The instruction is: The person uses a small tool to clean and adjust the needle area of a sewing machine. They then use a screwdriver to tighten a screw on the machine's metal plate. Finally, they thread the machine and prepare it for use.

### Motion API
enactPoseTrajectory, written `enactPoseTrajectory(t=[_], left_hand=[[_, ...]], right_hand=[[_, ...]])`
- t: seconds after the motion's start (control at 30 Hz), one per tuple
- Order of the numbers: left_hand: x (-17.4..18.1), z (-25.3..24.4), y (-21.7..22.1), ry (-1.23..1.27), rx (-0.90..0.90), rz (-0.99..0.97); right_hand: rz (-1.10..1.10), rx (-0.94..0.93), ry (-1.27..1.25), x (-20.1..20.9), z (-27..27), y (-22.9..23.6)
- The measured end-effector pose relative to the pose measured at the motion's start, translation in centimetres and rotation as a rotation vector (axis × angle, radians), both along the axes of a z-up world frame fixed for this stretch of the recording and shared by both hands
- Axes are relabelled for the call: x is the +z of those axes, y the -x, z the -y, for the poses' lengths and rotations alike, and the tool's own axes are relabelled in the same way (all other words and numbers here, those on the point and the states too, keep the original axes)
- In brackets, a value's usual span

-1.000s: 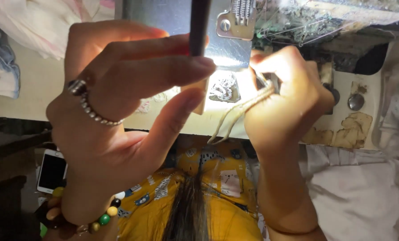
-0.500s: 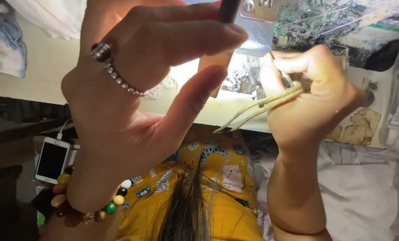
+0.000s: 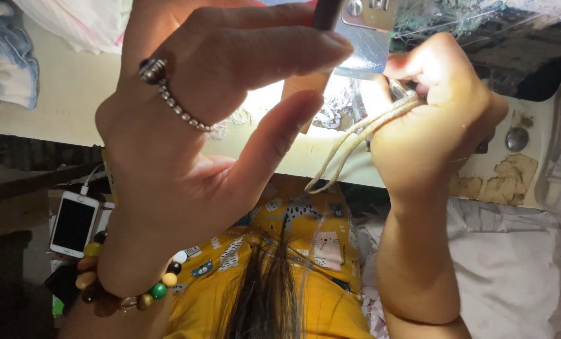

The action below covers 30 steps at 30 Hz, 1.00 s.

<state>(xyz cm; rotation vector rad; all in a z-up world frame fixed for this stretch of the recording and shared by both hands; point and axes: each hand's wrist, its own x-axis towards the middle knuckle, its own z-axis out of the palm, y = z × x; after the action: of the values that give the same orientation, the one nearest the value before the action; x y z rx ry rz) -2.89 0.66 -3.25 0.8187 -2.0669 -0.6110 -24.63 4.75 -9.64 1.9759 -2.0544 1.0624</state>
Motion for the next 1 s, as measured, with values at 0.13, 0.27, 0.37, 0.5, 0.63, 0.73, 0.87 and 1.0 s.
enactPoseTrajectory(t=[0.13, 0.27, 0.37, 0.5, 0.63, 0.73, 0.87, 1.0], left_hand=[[0.0, 0.0, 0.0, 0.001, -0.005, -0.002], [-0.1, -0.1, -0.2, 0.001, -0.012, -0.007], [0.0, 0.0, -0.2, 0.002, -0.019, -0.010], [-0.1, 0.1, -0.2, 0.003, -0.028, -0.015], [-0.1, 0.0, -0.1, 0.005, -0.034, -0.017], [-0.1, 0.2, -0.2, 0.009, -0.036, -0.020], [0.1, 0.3, -0.1, 0.019, -0.031, -0.023], [0.1, 0.6, 0.3, 0.026, -0.034, -0.028]], right_hand=[[0.112, 0.072, 0.011, 0.1, -0.5, 0.0], [0.152, 0.112, 0.087, -0.7, -2.0, 0.5], [0.182, 0.104, 0.032, 0.1, -3.3, -0.2], [0.203, 0.132, -0.026, 1.3, -4.5, -1.4], [0.167, 0.144, -0.051, 1.9, -5.0, -2.2], [0.102, 0.176, -0.070, 2.5, -4.8, -2.8], [0.132, 0.159, -0.111, 3.0, -4.7, -3.3], [0.299, 0.044, -0.114, 2.7, -5.6, -2.9]])
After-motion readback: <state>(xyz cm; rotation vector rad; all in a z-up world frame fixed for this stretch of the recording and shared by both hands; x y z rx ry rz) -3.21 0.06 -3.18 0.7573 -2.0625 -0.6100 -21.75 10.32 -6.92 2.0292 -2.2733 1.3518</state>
